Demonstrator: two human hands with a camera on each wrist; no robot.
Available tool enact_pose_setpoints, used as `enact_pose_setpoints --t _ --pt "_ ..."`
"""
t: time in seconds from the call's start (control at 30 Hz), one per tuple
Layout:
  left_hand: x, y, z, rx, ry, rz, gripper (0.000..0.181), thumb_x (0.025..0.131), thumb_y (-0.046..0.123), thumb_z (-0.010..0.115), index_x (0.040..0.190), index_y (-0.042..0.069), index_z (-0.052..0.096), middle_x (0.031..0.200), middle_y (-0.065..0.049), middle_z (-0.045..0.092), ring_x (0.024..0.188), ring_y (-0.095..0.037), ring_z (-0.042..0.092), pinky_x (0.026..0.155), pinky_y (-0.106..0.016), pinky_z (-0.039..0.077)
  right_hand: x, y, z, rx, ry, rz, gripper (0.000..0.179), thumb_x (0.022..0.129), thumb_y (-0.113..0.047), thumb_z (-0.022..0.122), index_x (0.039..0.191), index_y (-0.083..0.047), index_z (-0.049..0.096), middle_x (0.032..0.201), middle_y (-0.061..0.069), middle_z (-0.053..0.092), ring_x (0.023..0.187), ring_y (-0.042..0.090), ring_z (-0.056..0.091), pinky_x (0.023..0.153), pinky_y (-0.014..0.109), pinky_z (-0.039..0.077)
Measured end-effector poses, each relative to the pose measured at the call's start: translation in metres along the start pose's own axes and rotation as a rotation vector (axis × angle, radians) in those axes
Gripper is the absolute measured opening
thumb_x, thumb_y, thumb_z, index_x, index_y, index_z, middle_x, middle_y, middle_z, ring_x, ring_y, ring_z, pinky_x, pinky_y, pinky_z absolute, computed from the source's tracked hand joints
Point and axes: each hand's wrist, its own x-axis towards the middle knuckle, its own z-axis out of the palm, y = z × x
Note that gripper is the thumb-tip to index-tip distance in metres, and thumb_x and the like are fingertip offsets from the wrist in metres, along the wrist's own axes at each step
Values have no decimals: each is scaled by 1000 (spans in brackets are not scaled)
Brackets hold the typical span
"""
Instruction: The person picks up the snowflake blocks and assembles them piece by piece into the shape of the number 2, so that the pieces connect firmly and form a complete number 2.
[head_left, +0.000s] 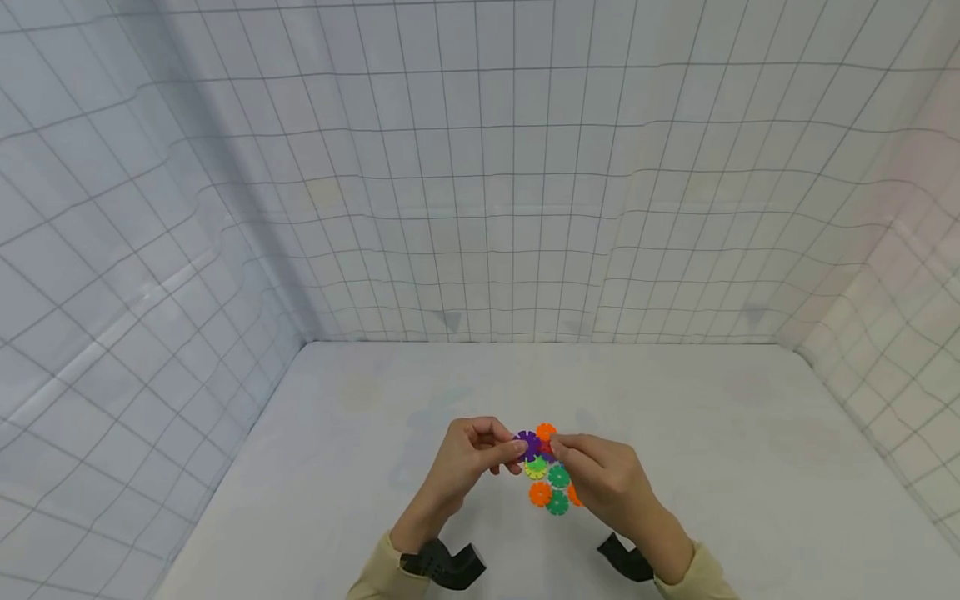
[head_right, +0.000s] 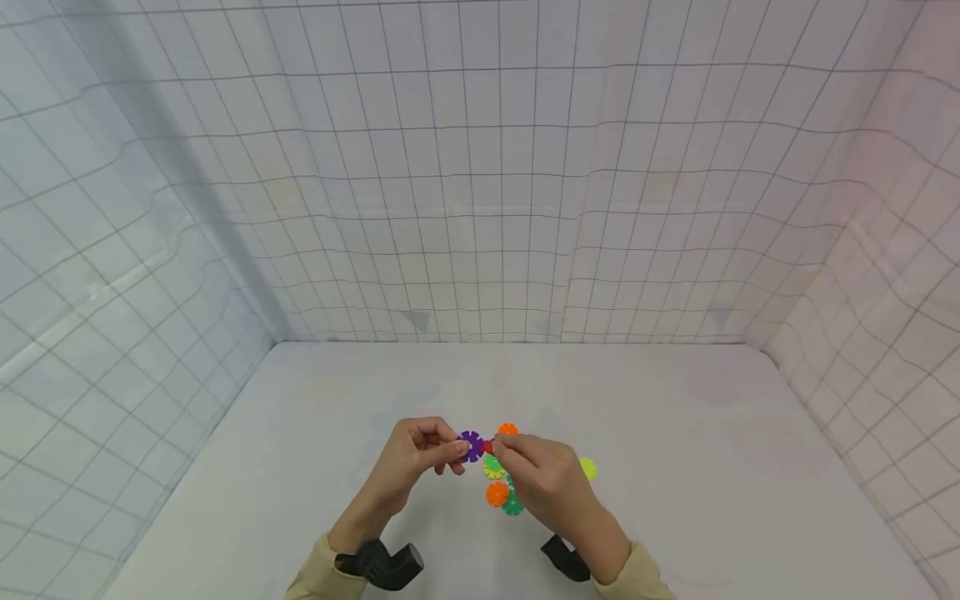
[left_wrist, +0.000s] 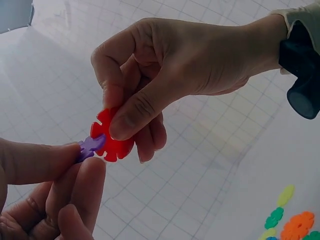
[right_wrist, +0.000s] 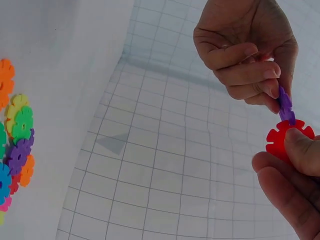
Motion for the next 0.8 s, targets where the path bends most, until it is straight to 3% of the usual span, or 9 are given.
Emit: enact_pose_setpoints --t 0.2,0.3,0.43,0.67,0.8 --pt "0 -1 1 23 8 10 19 87 8 69 82 -9 64 74 -18 67 59 -16 66 51 -20 43 0 0 1 -34 -45 -44 27 101 -8 44 90 4 65 85 13 66 68 23 68 60 26 54" --pt "1 -3 3 28 30 5 19 86 7 70 81 -9 63 74 -18 67 60 -18 66 51 -20 42 -1 1 3 -28 -56 -25 27 100 -9 44 88 3 65 84 12 66 68 22 68 60 25 54" --pt "1 -4 5 6 62 -12 21 87 10 70 81 -9 63 75 -23 66 60 -19 66 51 -19 41 -4 5 6 62 -43 48 26 100 -12 45 90 2 65 82 11 67 69 22 68 61 25 54" --pt "4 -7 6 -23 87 -48 25 88 14 69 84 -10 62 69 -11 67 62 -18 65 51 -19 41 -5 7 8 210 -5 205 24 98 -21 52 94 0 64 83 6 66 68 15 65 64 19 52" --pt "5 -10 7 -20 83 -59 26 89 15 68 86 -10 61 71 -11 67 62 -15 64 52 -20 42 -7 8 6 284 -24 293 23 96 -22 56 97 -1 64 85 5 66 69 14 64 65 17 51"
